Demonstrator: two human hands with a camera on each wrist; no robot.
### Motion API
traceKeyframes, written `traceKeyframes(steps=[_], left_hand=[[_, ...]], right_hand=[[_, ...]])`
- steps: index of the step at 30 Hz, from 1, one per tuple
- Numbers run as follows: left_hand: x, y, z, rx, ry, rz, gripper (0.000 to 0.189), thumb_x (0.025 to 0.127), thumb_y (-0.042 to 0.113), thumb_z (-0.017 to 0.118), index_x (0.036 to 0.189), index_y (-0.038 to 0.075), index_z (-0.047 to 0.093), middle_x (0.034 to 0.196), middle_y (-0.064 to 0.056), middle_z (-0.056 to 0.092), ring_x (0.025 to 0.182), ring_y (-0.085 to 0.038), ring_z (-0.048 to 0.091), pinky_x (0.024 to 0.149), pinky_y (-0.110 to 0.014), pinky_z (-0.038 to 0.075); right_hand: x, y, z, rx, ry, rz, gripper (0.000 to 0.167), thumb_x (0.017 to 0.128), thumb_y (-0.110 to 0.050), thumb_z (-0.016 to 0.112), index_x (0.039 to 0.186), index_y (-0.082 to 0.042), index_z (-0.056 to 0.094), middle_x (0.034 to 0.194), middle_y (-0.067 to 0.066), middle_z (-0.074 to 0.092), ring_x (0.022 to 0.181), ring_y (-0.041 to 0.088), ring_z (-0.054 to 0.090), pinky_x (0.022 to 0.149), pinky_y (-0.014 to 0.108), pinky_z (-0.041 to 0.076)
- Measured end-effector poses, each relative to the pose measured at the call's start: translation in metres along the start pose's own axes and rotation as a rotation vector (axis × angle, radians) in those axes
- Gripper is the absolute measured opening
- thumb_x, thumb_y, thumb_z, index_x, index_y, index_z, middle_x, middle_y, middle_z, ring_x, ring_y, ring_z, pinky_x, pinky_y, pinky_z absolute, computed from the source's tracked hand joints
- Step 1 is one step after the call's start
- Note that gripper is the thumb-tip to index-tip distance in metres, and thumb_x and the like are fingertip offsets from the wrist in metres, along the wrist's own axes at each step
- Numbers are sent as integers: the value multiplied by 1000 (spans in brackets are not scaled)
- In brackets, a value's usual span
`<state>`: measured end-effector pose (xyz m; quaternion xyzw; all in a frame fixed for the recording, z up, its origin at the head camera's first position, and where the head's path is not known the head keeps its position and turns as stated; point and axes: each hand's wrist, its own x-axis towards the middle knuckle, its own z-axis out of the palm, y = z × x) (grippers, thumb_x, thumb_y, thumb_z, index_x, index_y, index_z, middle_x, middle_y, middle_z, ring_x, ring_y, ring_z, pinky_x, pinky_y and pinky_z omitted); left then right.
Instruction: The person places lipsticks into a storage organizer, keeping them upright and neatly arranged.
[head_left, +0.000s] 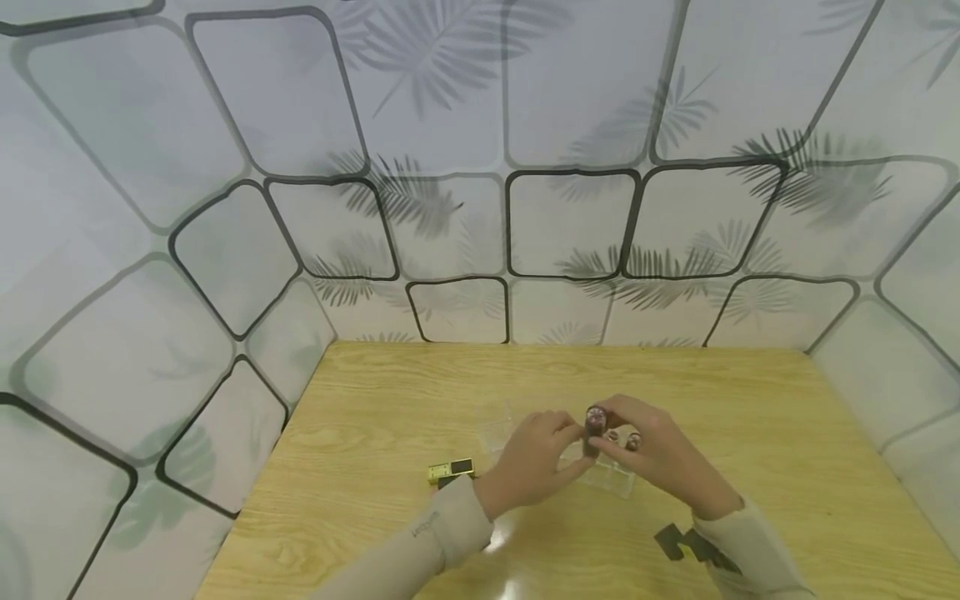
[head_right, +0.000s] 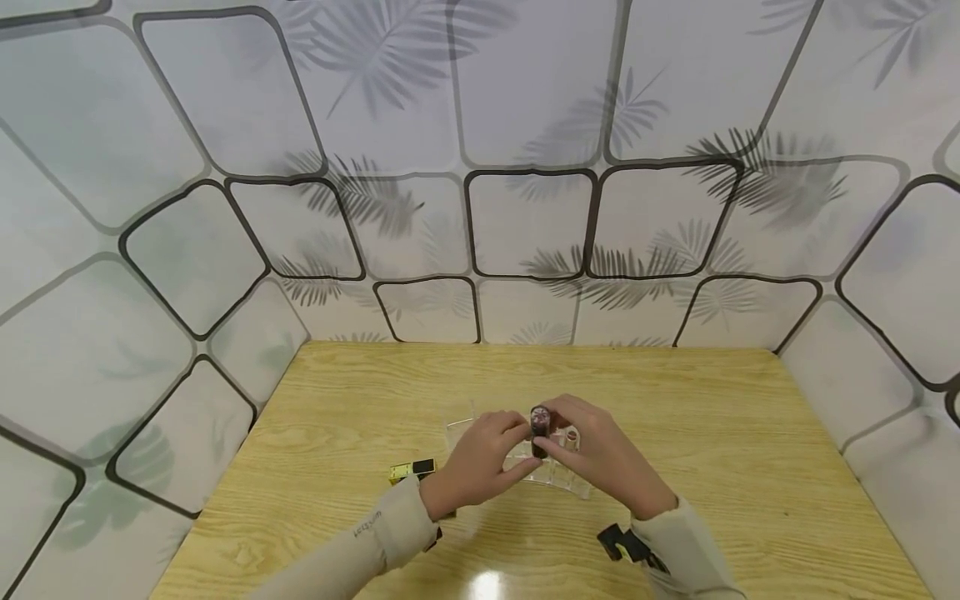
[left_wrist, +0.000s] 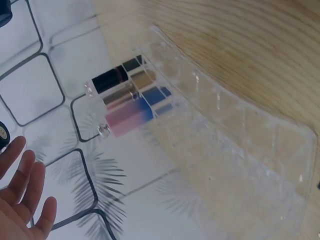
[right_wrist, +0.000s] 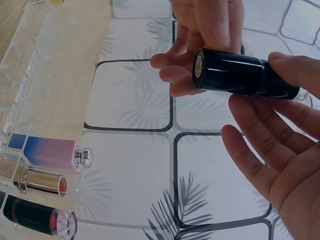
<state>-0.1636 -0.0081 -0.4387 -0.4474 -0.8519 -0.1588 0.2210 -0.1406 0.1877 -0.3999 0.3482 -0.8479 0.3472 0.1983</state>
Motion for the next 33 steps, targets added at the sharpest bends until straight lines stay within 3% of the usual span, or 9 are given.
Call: traceKeyframes(steps=[4, 8, 20, 26, 33], left_hand=[[-3, -14, 5, 92, -80, 10, 32, 87, 43, 61, 107, 19, 64, 99, 6, 63, 87, -7, 59, 88, -27, 48], [-8, -37, 14, 166, -111, -36, 26, 87, 39, 61, 105, 20, 64, 97, 5, 62, 86, -9, 59, 88, -30, 49], [-15, -108, 31, 314, 53, -342, 16, 84, 25, 62, 94, 13, 63, 87, -3, 64, 81, -20, 61, 80, -38, 49], [-20, -124, 47, 336, 78, -440, 13, 83, 22, 63, 92, 12, 63, 85, -4, 63, 82, -22, 59, 79, -40, 47], [-18, -130, 62, 288, 50, -482, 13, 83, 20, 63, 93, 11, 63, 87, -6, 64, 82, -24, 59, 79, -40, 47]], right_hand=[[1, 3, 1, -35, 14, -4, 39, 67, 1, 78, 102, -6, 63, 92, -3, 66, 77, 7, 63, 68, 20, 53], [1, 6, 3, -57, 29, 2, 39, 66, 0, 79, 101, -5, 63, 91, -3, 66, 76, 7, 63, 68, 19, 53], [-4, 26, 12, -84, 63, 70, 35, 68, 0, 78, 100, -4, 63, 90, -1, 66, 77, 10, 63, 69, 28, 55], [-4, 37, 19, -96, 65, 107, 34, 70, -2, 77, 101, -4, 64, 91, -1, 67, 79, 11, 64, 72, 29, 54], [2, 47, 31, -65, 26, 187, 31, 75, -5, 75, 103, -3, 63, 94, 2, 67, 83, 15, 65, 75, 33, 55]])
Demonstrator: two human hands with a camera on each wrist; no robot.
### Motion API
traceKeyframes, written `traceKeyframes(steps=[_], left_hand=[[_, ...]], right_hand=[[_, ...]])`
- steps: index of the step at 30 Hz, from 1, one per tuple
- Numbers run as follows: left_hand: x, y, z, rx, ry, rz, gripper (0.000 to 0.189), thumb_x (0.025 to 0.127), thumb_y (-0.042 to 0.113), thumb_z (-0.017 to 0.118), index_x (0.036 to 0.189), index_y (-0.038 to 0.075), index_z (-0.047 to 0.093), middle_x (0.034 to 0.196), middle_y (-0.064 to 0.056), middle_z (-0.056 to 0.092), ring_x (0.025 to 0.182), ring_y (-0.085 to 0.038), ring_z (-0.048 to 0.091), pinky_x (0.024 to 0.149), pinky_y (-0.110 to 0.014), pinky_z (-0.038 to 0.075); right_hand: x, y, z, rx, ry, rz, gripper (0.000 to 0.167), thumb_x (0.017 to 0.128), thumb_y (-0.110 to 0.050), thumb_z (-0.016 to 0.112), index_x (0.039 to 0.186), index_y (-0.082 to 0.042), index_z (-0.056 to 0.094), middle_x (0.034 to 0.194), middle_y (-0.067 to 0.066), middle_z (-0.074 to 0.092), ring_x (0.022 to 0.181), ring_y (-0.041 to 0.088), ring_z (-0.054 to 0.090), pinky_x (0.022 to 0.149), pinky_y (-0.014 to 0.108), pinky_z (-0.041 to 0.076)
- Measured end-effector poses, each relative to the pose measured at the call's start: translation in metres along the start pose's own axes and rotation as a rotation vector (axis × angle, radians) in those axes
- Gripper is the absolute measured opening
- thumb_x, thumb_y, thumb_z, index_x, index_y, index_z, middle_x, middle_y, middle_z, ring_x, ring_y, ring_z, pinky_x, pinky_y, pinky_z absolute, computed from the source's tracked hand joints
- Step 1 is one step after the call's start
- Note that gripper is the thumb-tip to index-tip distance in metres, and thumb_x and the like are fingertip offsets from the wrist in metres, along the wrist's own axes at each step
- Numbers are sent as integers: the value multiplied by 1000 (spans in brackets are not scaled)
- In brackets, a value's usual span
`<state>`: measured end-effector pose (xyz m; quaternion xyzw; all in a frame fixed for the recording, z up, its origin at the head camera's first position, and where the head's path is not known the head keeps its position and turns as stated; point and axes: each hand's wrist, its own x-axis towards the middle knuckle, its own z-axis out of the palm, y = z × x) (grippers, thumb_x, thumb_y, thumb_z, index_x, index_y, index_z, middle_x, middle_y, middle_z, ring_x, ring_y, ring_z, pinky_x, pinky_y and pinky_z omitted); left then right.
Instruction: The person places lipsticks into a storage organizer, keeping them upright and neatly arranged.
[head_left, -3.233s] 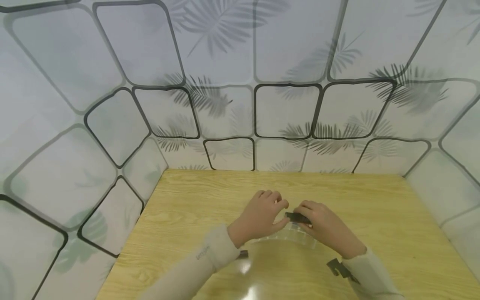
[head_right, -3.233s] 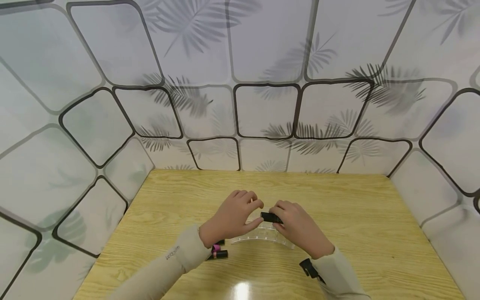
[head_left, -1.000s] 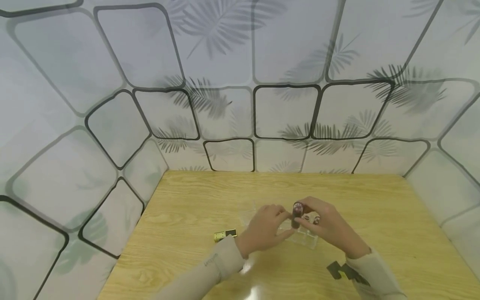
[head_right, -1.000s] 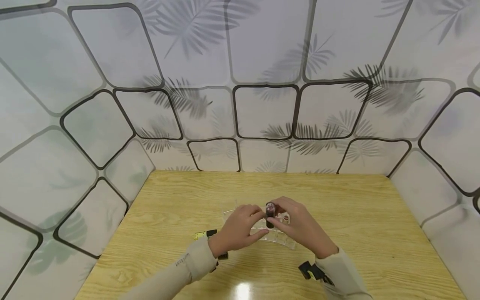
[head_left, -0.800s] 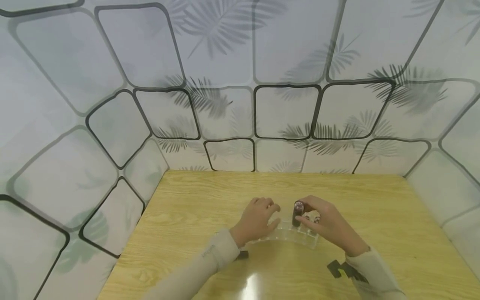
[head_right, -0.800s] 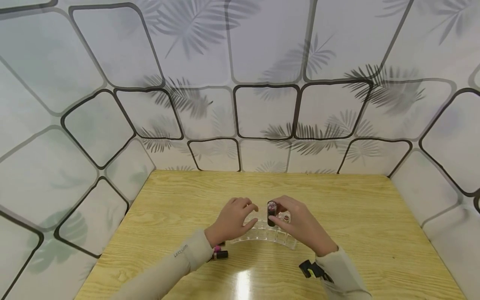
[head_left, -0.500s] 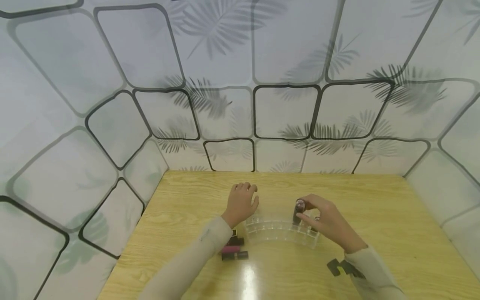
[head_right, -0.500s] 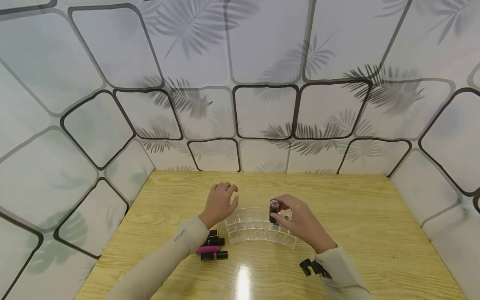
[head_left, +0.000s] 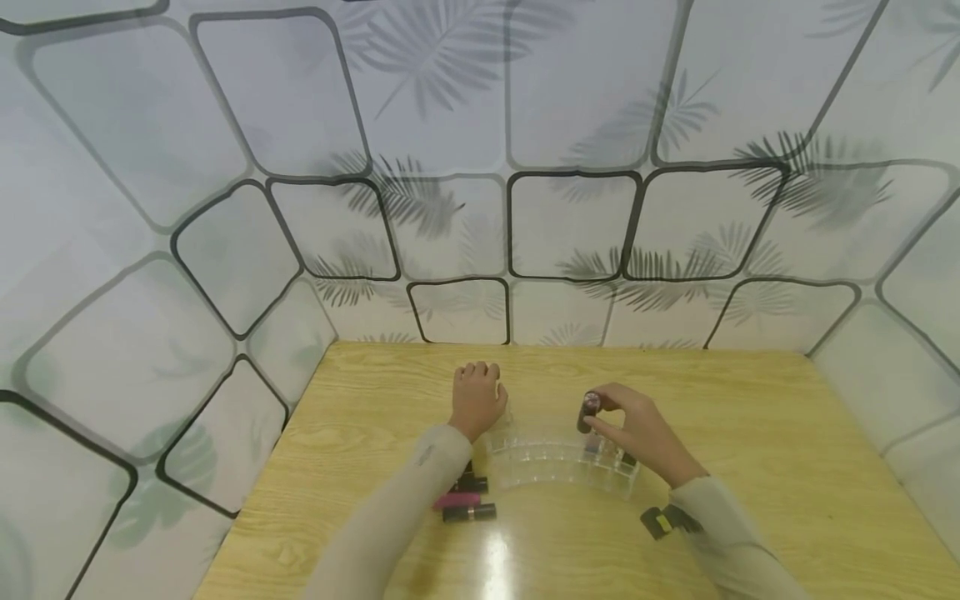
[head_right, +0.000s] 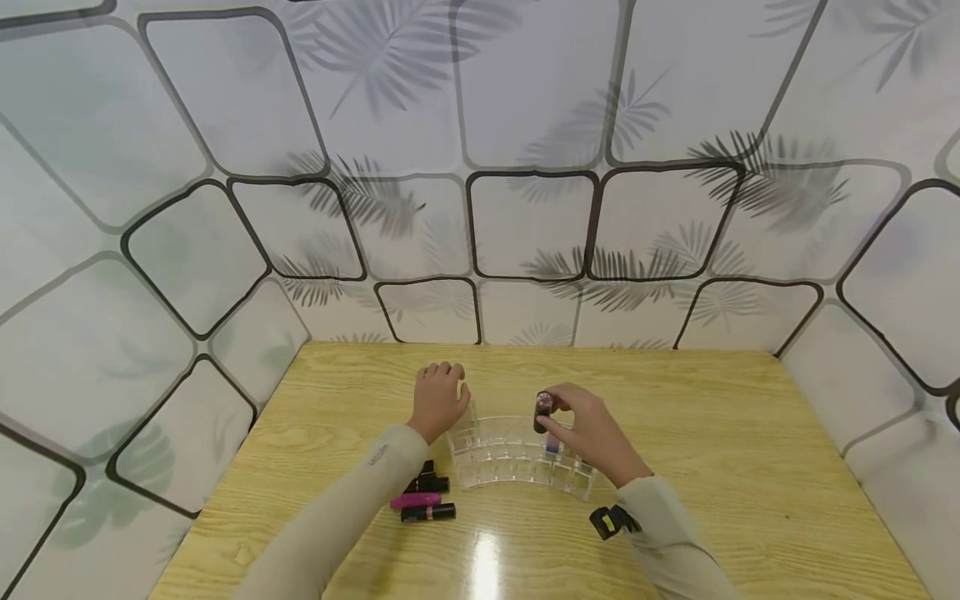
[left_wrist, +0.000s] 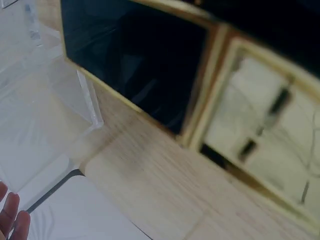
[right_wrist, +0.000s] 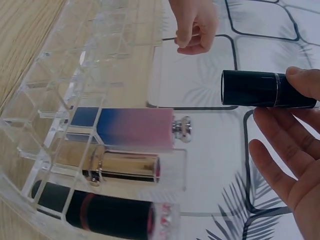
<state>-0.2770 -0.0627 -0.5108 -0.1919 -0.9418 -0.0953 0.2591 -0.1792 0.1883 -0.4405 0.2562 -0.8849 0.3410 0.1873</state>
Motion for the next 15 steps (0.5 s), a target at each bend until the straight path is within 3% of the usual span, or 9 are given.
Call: traceKeyframes(steps=[9, 15], left_hand=[[-2, 3, 11, 32, -21, 7, 15, 83, 21, 62, 94, 11, 64, 87, -5, 64, 81, -22, 59, 79, -38, 48], [-1, 4, 14, 15, 1, 15, 13, 81, 20, 63, 92, 11, 64, 85, -5, 65, 79, -21, 60, 77, -38, 48]], right_hand=[[5, 11, 18, 30, -90, 74, 32, 77, -7, 74, 106, -2, 63, 98, 6, 67, 88, 20, 65, 80, 38, 54], [5, 19, 29, 28, -165, 142, 27, 80, -11, 72, 105, -6, 64, 97, 3, 67, 90, 20, 63, 80, 42, 53]])
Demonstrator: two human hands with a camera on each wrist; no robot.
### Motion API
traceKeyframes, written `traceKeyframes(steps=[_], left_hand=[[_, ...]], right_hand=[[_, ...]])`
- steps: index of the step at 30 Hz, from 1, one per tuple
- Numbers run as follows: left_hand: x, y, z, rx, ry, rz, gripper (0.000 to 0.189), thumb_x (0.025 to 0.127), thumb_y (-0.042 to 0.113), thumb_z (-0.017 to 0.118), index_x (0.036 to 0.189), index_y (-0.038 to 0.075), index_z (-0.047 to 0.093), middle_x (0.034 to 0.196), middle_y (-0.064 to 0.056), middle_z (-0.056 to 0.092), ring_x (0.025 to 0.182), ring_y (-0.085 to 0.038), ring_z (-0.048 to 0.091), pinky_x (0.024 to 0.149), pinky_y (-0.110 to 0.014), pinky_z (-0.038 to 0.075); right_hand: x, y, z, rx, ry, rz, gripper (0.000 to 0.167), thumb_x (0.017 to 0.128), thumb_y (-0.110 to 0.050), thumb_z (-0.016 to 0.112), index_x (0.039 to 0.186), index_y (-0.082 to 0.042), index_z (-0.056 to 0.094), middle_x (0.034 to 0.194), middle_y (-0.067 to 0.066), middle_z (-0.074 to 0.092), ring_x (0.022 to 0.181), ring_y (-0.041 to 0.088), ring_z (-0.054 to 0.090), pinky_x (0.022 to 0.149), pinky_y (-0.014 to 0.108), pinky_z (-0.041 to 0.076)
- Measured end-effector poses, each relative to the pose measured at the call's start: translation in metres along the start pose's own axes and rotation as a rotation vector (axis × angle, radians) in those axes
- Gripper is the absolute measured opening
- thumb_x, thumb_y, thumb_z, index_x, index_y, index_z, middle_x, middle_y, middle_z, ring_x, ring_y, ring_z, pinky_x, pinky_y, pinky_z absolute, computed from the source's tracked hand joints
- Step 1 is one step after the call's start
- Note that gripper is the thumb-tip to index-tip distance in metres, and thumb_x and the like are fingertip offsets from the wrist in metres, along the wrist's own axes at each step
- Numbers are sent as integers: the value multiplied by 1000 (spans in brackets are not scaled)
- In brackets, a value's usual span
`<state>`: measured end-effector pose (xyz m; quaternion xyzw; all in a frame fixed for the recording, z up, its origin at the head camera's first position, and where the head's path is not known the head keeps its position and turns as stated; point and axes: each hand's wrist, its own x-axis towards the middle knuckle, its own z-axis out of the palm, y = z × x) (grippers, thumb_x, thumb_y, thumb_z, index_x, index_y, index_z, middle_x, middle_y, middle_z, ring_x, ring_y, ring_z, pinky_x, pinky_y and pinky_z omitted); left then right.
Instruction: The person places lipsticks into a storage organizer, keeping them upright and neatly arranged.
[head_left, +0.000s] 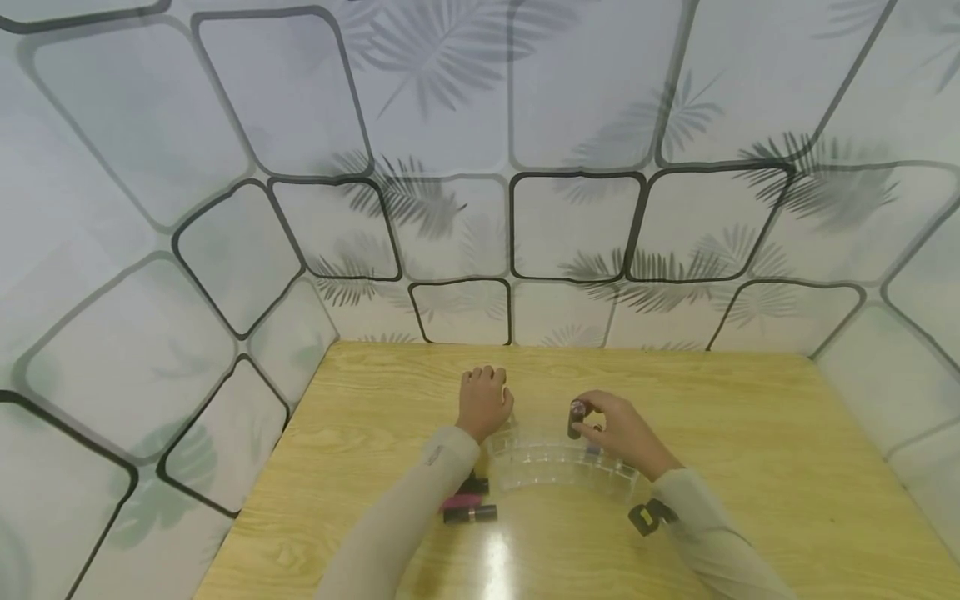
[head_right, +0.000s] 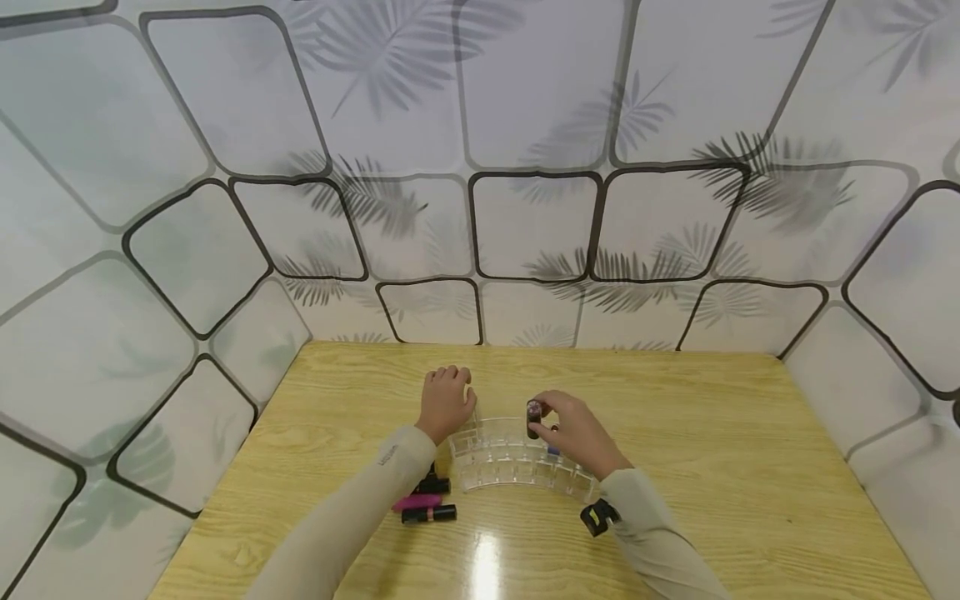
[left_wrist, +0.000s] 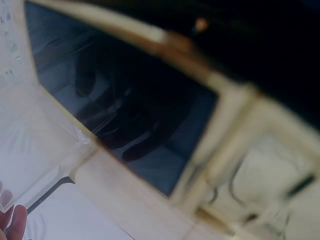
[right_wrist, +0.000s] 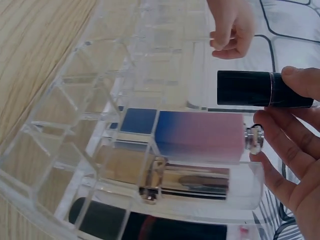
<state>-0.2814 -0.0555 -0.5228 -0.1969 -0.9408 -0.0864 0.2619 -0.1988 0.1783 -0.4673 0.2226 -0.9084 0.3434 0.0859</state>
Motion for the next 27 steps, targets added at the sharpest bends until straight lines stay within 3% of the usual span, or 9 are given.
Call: traceKeyframes(steps=[9, 27], left_hand=[[0, 1, 0, 7, -16, 12, 11, 82, 18, 63, 91, 12, 64, 85, -5, 65, 78, -21, 61, 78, -38, 49], [-1, 3, -2, 30, -24, 35, 9, 82, 18, 61, 89, 12, 62, 82, -3, 63, 75, -19, 59, 75, -37, 47]], right_hand=[[1, 5, 7, 4, -102, 86, 24, 83, -13, 69, 105, -6, 64, 97, 2, 66, 93, 22, 63, 75, 34, 56], [-2, 6, 12, 12, -146, 115, 22, 84, -15, 68, 104, -7, 64, 97, 0, 67, 93, 19, 64, 78, 34, 55]])
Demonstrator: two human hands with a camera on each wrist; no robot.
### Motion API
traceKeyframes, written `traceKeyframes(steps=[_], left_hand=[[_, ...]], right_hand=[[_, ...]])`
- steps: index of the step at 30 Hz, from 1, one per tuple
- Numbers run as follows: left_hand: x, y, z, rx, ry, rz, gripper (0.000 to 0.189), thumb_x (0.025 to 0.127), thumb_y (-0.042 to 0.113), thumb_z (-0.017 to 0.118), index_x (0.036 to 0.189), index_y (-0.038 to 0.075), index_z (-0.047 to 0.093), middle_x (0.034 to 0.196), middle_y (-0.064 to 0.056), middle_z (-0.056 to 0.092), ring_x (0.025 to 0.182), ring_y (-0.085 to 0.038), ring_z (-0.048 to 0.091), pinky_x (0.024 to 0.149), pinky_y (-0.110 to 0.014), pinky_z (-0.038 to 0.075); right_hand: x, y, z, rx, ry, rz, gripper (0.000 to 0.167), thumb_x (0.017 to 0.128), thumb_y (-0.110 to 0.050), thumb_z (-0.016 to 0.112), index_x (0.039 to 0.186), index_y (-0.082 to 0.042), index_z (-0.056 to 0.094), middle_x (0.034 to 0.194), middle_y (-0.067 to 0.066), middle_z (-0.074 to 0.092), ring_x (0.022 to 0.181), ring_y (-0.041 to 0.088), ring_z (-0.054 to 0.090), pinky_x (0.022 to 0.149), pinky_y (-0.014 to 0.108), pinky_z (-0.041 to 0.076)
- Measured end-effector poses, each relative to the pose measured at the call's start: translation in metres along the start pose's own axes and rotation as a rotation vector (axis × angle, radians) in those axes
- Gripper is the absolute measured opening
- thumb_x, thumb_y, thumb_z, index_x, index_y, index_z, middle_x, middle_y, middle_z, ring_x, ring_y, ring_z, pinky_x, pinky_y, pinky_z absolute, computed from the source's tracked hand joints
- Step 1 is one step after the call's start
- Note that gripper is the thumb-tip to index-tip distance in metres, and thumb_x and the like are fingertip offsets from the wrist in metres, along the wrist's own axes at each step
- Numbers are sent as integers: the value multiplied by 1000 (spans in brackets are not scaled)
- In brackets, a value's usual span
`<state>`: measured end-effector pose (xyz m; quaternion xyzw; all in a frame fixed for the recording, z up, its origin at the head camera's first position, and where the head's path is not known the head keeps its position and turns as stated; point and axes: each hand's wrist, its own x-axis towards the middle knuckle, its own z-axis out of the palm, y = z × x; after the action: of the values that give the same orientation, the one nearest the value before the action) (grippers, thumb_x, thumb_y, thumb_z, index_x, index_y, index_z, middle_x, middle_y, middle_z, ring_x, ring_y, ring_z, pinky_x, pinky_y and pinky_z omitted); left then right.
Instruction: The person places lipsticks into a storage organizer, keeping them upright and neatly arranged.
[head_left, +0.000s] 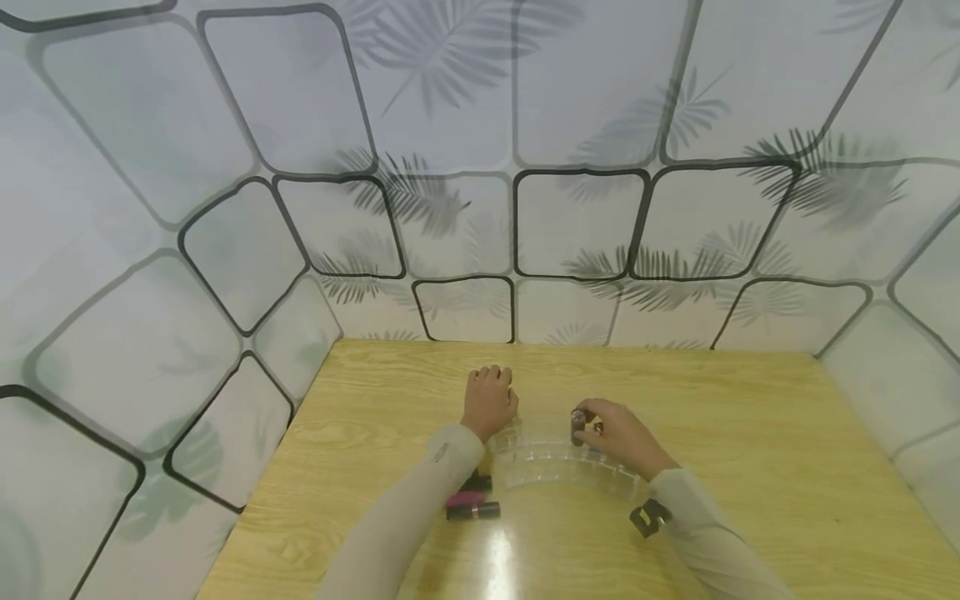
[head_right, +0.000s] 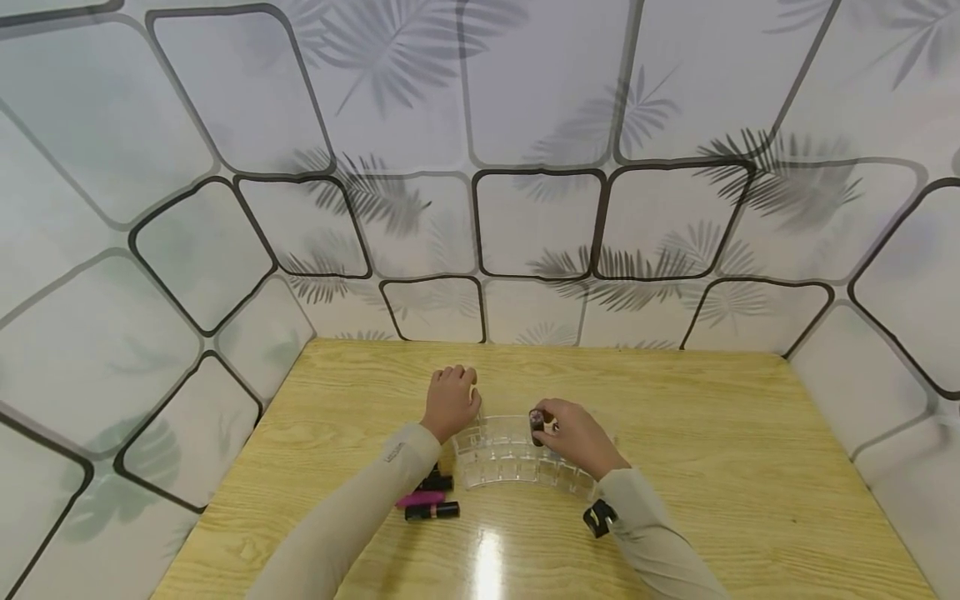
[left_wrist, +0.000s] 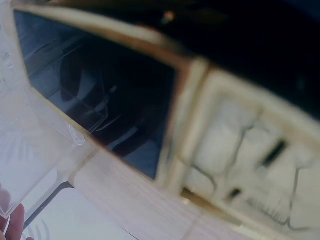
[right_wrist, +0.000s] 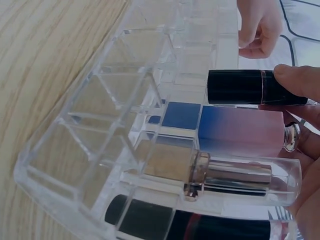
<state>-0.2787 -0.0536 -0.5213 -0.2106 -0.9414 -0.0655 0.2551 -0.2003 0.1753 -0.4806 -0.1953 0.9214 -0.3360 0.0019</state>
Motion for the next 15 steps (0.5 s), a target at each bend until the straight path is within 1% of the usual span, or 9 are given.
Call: traceKeyframes(steps=[2, 7, 10, 15], left_hand=[[0, 0, 0, -2, -8, -5, 10, 82, 18, 61, 90, 12, 62, 82, -3, 63, 75, -19, 59, 75, -37, 47], [1, 0, 2, -9, -44, -12, 8, 83, 18, 59, 89, 12, 61, 83, -3, 63, 76, -19, 60, 76, -37, 47], [0, 0, 1, -7, -44, -6, 7, 83, 18, 58, 88, 13, 61, 83, -3, 63, 76, -19, 60, 76, -36, 47], [0, -1, 1, -3, -52, -1, 7, 84, 18, 57, 87, 13, 60, 84, -3, 63, 77, -19, 59, 76, -36, 47]], right_hand=[[0, 0, 1, 4, -8, 4, 23, 84, -14, 67, 105, -6, 64, 98, 0, 67, 93, 19, 65, 78, 32, 55], [-1, 2, 3, -35, -10, 23, 18, 83, -14, 68, 101, -10, 65, 96, -1, 68, 90, 17, 65, 77, 30, 56], [-1, 3, 5, -60, -10, 29, 16, 82, -15, 69, 97, -13, 66, 94, -2, 68, 89, 16, 65, 77, 30, 56], [0, 5, 7, -108, -14, 30, 17, 81, -16, 71, 97, -13, 66, 93, -2, 67, 88, 15, 64, 76, 30, 56]])
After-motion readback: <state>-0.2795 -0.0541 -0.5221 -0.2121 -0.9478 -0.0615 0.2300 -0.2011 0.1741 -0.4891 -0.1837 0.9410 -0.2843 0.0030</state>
